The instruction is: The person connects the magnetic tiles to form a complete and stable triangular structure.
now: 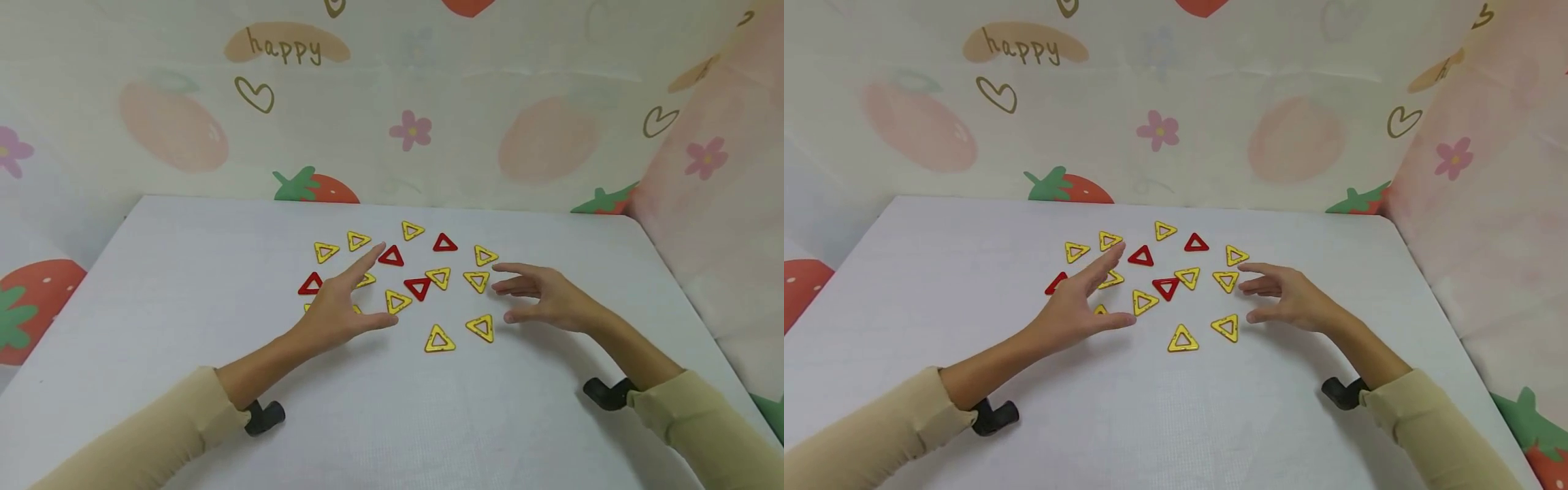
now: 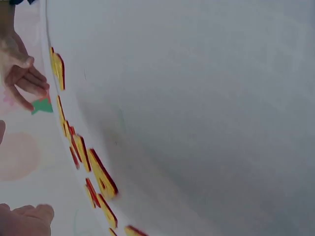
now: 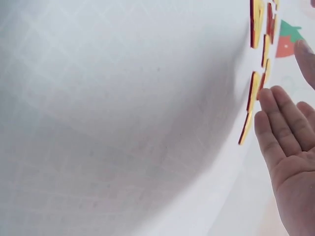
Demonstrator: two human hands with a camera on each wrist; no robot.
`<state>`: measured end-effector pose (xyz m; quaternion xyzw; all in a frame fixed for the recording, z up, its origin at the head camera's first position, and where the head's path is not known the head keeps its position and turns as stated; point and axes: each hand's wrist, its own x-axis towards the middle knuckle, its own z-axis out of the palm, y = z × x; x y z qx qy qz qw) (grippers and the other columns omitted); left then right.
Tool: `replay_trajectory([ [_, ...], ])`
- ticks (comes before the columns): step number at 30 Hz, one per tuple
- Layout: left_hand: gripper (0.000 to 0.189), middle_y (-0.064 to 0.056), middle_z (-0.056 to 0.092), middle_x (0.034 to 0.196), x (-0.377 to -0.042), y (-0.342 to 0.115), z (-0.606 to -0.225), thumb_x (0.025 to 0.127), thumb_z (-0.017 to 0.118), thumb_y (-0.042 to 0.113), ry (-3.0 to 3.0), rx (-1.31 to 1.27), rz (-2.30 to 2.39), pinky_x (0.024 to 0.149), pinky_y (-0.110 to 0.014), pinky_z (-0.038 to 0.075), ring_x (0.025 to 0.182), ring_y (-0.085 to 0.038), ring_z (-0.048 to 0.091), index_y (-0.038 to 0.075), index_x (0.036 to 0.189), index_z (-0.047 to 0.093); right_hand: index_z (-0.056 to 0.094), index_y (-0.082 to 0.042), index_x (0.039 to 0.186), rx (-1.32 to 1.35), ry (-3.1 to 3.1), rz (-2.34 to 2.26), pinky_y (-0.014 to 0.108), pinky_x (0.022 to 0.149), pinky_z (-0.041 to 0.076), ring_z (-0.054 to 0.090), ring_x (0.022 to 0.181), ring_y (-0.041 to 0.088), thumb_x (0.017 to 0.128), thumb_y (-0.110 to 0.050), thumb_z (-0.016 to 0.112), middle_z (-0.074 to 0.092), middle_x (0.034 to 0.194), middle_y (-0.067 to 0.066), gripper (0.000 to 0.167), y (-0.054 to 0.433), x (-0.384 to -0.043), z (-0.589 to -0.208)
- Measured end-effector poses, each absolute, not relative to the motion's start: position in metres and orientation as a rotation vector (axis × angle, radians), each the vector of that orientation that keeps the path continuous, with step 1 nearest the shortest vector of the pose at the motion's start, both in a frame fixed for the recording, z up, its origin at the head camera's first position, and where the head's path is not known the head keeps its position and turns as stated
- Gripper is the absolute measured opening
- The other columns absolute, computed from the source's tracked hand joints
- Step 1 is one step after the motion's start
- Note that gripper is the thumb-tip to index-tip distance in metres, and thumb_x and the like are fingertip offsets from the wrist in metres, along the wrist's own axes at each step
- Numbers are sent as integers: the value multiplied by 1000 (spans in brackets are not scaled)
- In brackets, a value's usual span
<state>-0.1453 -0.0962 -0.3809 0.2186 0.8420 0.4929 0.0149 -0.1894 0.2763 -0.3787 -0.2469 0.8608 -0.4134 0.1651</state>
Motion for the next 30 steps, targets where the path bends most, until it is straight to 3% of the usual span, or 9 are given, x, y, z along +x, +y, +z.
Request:
replay_trajectory([
  [9, 87, -8, 54, 144, -140, -82, -386, 81, 84, 15, 2466, 576, 1584, 103, -41, 46, 136, -17, 47, 22, 154, 38, 50, -4, 143, -729, 2454, -1085, 37, 96, 53, 66, 108, 25, 80, -7, 83, 69, 118, 10, 72, 267, -185, -381],
  [16, 78, -8, 61, 136, -137, -74, -395, 80, 84, 11, 2378, 560, 1556, 104, -35, 46, 126, -14, 57, 12, 149, 47, 56, -3, 138, -754, 2433, -1009, 33, 92, 54, 63, 102, 22, 83, -6, 80, 69, 113, 6, 60, 263, -184, -385],
  [30, 74, -10, 66, 129, -130, -61, -401, 80, 84, 9, 2349, 631, 1488, 104, -36, 46, 121, -16, 61, 7, 146, 50, 59, -1, 133, -813, 2465, -935, 32, 91, 54, 62, 100, 19, 83, 0, 78, 66, 110, 3, 54, 254, -183, -388],
])
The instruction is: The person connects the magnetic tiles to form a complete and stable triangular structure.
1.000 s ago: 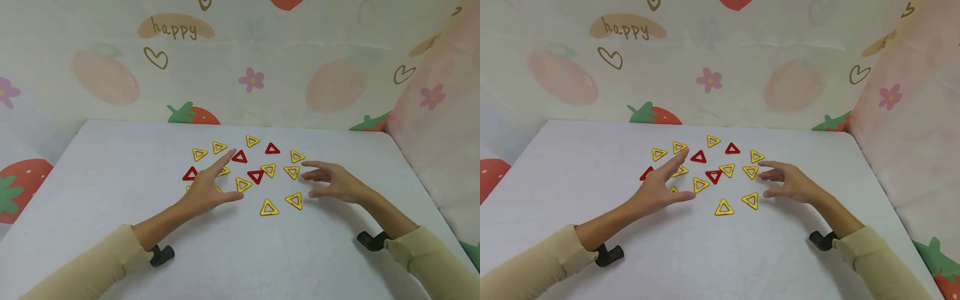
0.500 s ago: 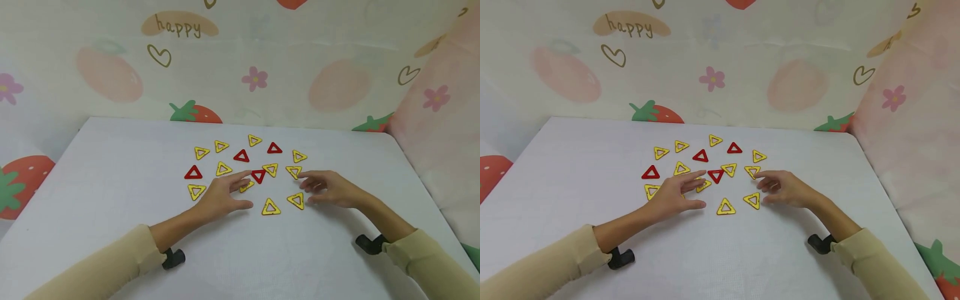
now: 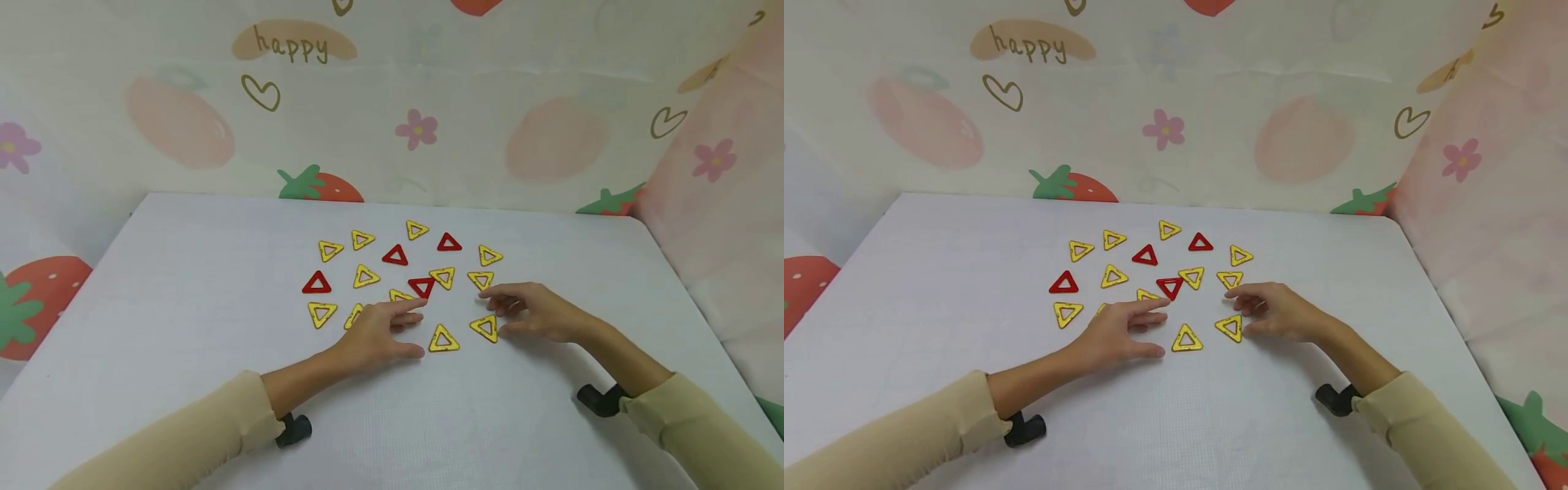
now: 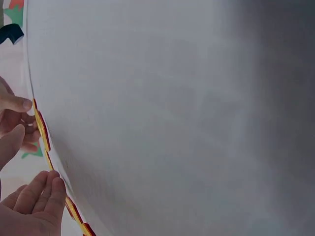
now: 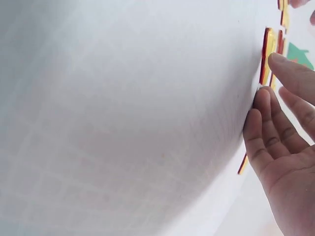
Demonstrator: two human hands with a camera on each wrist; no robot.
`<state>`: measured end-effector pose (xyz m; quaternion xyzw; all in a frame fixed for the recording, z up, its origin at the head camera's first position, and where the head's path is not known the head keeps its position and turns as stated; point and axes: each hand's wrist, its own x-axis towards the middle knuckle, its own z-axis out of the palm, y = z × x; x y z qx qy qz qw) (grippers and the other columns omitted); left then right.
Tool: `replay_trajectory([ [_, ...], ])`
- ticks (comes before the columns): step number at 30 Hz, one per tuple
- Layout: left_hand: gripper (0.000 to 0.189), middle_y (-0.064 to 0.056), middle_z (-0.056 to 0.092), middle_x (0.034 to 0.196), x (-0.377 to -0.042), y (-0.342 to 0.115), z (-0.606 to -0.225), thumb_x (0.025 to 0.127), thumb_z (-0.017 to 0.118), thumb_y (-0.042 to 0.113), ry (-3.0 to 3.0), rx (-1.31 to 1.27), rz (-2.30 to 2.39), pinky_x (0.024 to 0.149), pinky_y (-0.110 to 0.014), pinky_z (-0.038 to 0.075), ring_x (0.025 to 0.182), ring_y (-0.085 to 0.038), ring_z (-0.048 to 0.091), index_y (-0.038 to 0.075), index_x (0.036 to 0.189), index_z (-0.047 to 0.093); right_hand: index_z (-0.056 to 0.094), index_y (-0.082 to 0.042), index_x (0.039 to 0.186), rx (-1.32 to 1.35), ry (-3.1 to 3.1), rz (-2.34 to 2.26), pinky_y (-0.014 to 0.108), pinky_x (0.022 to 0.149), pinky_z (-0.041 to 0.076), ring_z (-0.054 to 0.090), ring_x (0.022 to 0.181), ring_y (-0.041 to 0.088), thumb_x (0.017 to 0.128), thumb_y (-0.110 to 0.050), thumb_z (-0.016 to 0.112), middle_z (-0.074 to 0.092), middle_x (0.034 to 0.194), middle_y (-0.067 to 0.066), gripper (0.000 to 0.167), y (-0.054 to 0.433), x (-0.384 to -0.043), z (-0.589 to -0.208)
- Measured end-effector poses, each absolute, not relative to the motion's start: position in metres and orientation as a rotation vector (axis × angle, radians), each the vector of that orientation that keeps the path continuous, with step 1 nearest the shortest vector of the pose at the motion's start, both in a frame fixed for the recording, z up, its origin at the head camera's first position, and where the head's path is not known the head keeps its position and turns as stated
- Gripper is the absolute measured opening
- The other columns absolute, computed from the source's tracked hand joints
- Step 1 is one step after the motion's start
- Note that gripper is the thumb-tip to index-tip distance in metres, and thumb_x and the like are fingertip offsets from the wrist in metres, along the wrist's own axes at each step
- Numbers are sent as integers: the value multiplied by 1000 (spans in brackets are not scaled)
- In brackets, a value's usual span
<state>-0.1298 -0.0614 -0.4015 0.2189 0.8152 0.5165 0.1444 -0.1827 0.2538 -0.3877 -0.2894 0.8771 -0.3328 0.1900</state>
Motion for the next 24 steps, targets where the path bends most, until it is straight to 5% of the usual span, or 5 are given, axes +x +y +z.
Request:
replay_trajectory([
  [24, 67, -10, 70, 120, -135, -42, -403, 82, 80, 3, 2375, 685, 1345, 93, -29, 53, 106, -16, 69, 1, 143, 52, 65, -3, 125, -868, 2513, -904, 34, 87, 53, 60, 95, 18, 85, -5, 76, 66, 106, 2, 42, 237, -175, -388],
])
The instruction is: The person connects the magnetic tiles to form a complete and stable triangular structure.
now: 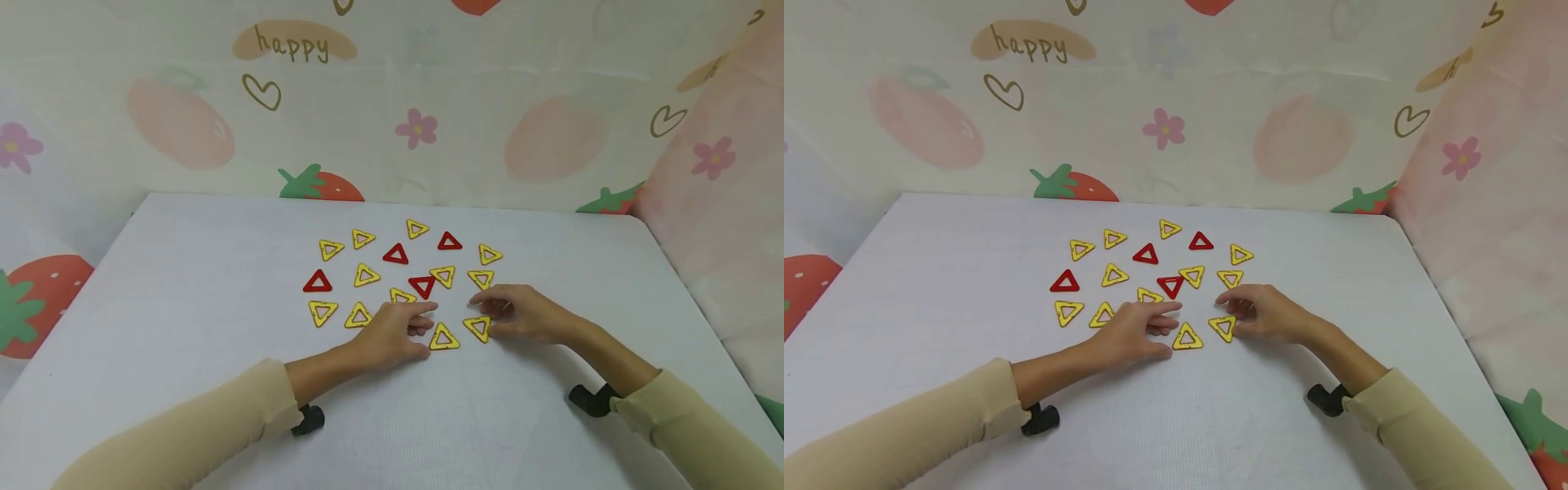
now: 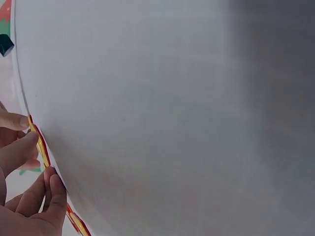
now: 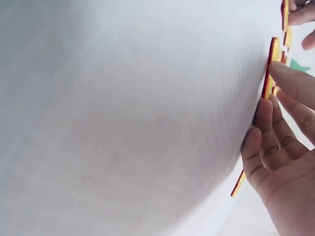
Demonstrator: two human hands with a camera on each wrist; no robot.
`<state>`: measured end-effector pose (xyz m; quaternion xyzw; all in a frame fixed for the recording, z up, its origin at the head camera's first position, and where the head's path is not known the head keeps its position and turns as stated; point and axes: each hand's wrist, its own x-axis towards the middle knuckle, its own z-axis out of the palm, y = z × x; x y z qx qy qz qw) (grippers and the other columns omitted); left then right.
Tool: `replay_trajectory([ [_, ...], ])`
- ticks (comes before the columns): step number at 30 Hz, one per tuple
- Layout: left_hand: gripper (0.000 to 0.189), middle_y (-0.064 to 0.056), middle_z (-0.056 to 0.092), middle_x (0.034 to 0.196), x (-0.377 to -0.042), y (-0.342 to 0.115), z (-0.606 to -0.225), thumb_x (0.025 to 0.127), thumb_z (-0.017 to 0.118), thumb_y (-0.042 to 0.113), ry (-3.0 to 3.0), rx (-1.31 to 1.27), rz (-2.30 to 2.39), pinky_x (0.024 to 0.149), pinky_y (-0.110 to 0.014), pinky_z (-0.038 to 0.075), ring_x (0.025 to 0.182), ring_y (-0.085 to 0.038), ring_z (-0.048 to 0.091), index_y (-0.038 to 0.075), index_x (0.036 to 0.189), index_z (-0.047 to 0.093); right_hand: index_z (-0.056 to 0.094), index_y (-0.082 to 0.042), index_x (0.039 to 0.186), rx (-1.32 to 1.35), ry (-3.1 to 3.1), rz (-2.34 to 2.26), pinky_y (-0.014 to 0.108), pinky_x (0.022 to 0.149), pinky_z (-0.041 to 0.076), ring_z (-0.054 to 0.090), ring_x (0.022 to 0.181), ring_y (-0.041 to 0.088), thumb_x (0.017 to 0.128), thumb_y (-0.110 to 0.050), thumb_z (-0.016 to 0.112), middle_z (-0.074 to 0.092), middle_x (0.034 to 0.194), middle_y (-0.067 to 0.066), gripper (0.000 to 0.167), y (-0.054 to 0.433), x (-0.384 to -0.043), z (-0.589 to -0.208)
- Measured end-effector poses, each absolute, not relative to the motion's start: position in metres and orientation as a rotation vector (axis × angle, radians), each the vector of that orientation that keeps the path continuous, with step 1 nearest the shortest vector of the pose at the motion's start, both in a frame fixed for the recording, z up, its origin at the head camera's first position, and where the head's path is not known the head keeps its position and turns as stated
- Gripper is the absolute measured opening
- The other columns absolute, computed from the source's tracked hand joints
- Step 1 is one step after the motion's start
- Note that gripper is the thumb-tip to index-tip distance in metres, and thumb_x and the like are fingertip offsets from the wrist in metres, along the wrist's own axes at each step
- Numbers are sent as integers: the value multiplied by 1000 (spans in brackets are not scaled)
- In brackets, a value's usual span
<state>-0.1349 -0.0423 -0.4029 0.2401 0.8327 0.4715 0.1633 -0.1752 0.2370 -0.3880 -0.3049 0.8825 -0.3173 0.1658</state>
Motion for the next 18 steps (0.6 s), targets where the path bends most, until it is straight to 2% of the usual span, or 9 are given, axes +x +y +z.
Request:
replay_trajectory([
  [8, 64, -5, 71, 121, -134, -38, -403, 83, 80, 7, 2442, 707, 1275, 95, -26, 52, 108, -12, 67, 7, 142, 54, 66, -6, 125, -882, 2527, -876, 30, 84, 53, 60, 93, 16, 85, -6, 77, 66, 103, -1, 42, 230, -175, -390],
  [18, 61, -3, 72, 118, -134, -34, -404, 84, 79, 5, 2473, 690, 1275, 91, -22, 52, 100, -10, 66, 8, 140, 55, 67, -5, 124, -901, 2506, -869, 31, 86, 54, 63, 95, 14, 84, -6, 78, 69, 114, 1, 41, 221, -175, -392],
])
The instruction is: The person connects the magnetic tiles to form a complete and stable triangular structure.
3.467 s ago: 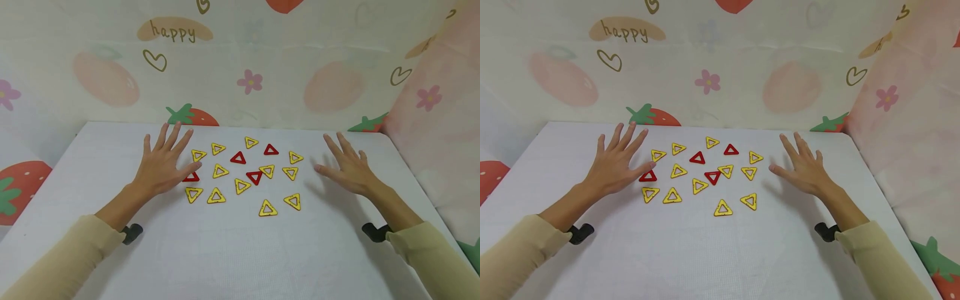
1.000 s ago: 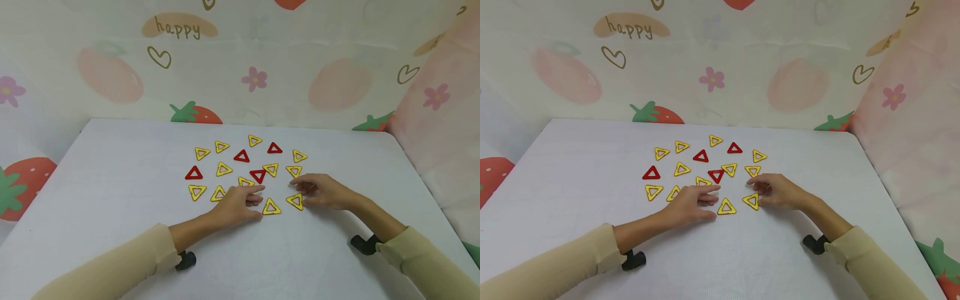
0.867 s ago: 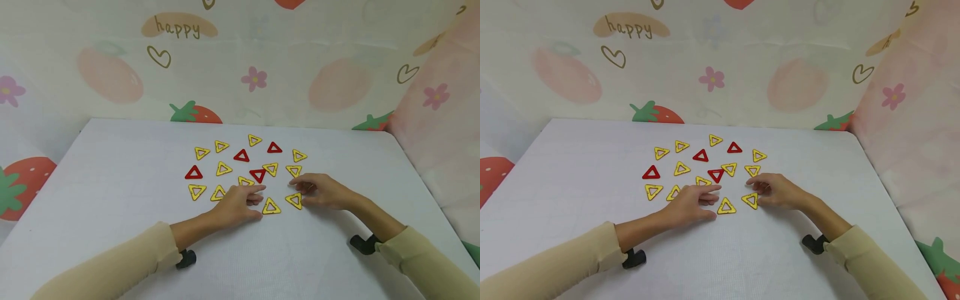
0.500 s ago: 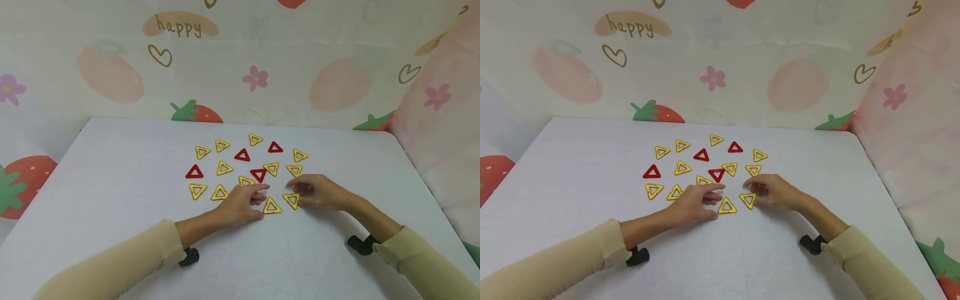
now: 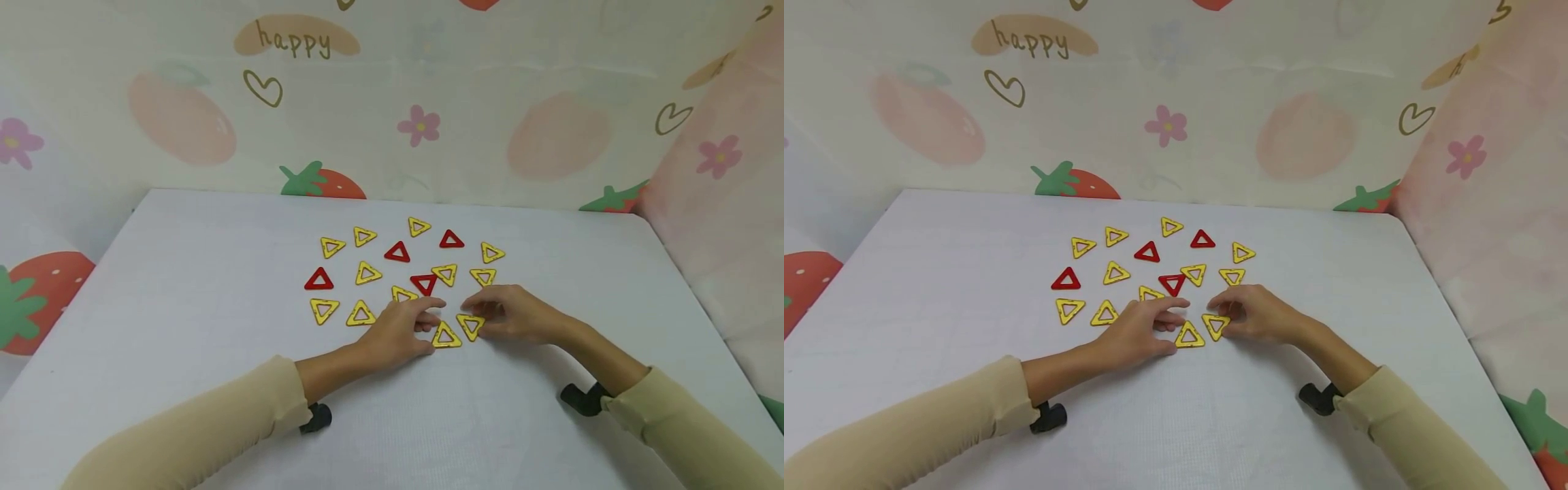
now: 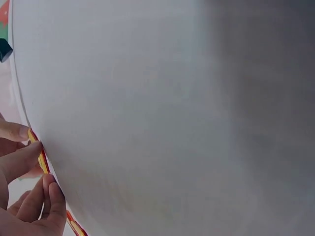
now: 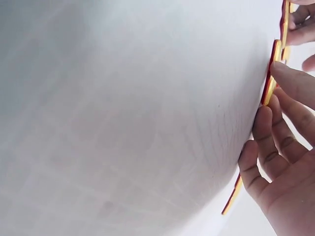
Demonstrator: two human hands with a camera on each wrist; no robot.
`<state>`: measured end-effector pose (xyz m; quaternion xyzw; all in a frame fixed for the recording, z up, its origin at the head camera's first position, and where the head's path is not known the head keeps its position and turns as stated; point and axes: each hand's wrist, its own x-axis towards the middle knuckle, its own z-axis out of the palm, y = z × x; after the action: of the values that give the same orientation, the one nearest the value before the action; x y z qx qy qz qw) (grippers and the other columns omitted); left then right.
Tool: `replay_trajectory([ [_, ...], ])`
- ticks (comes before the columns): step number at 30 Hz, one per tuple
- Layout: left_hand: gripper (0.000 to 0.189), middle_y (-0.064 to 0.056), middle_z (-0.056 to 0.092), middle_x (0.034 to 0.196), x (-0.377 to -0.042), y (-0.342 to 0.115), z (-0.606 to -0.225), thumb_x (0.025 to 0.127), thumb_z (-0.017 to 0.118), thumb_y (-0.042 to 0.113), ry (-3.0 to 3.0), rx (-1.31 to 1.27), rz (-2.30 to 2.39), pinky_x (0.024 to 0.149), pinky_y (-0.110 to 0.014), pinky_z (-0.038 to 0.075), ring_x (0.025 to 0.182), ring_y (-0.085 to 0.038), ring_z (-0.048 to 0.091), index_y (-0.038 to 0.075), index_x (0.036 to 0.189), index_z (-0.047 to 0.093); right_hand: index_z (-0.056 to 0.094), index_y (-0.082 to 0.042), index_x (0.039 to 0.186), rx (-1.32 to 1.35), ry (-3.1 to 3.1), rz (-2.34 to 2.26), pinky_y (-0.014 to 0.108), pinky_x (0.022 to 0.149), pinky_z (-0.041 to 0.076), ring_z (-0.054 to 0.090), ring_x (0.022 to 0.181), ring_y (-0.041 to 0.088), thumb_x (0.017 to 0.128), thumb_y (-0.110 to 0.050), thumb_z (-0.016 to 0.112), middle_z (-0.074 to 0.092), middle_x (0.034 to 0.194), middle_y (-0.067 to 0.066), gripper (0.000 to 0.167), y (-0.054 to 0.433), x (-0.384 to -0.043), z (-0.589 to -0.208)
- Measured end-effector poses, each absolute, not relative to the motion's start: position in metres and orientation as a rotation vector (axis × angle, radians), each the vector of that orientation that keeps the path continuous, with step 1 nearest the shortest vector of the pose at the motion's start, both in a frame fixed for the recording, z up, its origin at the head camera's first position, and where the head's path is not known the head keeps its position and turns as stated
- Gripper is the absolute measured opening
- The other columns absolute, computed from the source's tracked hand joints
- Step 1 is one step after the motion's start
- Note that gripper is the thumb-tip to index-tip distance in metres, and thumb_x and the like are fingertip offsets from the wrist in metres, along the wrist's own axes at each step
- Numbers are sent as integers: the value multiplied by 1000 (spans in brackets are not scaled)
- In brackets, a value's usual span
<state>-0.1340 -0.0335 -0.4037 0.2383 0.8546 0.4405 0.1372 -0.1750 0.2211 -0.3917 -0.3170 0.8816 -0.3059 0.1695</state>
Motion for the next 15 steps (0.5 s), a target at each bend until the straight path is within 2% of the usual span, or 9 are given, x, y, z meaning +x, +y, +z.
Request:
replay_trajectory([
  [7, 59, -3, 72, 116, -135, -33, -404, 85, 78, 4, 2492, 680, 1261, 91, -23, 52, 100, -11, 67, 8, 139, 55, 68, -5, 120, -915, 2469, -887, 33, 90, 54, 65, 99, 15, 85, -5, 78, 69, 113, 1, 37, 217, -175, -392],
  [15, 57, -6, 72, 115, -137, -33, -402, 85, 76, 0, 2480, 685, 1278, 90, -25, 54, 99, -13, 68, 6, 138, 55, 69, -3, 116, -973, 2443, -883, 33, 88, 55, 65, 96, 16, 84, -4, 78, 70, 109, 3, 33, 209, -173, -391],
])
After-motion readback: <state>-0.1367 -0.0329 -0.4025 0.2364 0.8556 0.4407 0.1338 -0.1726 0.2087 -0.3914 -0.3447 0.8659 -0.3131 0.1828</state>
